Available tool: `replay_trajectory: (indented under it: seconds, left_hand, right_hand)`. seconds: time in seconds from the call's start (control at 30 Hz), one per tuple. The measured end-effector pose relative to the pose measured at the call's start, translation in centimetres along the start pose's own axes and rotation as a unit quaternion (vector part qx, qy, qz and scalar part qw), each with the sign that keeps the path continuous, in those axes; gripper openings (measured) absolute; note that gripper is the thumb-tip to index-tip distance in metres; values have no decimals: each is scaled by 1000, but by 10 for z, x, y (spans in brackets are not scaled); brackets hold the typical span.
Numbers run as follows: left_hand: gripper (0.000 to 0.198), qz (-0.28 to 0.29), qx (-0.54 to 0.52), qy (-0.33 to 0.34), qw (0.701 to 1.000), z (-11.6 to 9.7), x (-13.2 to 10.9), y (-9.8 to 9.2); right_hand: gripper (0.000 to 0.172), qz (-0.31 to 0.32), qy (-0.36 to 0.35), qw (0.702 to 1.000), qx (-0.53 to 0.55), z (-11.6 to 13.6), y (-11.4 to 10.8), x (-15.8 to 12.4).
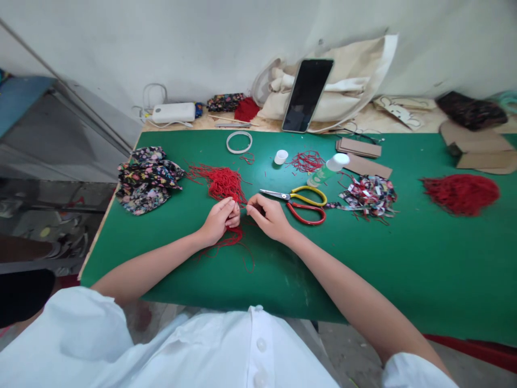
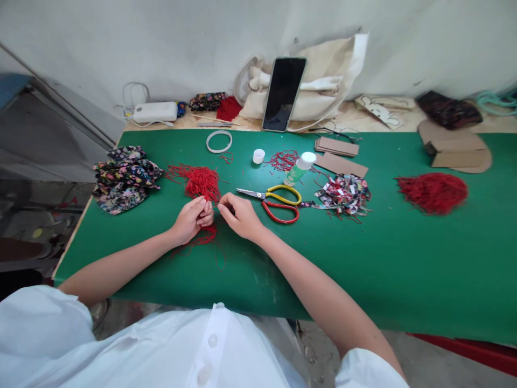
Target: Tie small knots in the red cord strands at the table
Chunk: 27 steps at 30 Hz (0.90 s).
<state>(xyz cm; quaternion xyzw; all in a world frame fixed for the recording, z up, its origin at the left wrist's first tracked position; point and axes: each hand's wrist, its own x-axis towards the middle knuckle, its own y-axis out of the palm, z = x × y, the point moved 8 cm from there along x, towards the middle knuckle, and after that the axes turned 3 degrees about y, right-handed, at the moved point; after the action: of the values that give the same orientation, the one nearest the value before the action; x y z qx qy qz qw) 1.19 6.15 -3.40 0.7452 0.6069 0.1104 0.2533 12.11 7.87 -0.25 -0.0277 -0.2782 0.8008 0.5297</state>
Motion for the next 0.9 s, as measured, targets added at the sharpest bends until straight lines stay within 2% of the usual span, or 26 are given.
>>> replay_trajectory:
  seconds: [0.37,0.57,0.9]
  left_hand:
    - [45,22,16,-7,1000,3,0,1]
    - [42,31,32,-13,999,5,-2,1]
    - [43,55,54,-4,997,7,-3,2]
  right_hand:
    - [22,-41,13,999,19,-2,-9,1]
    - [18,-63,-35,997,-9,8,-9,-3]
    - [21,-99,-134,984,-55,28,-12,-15]
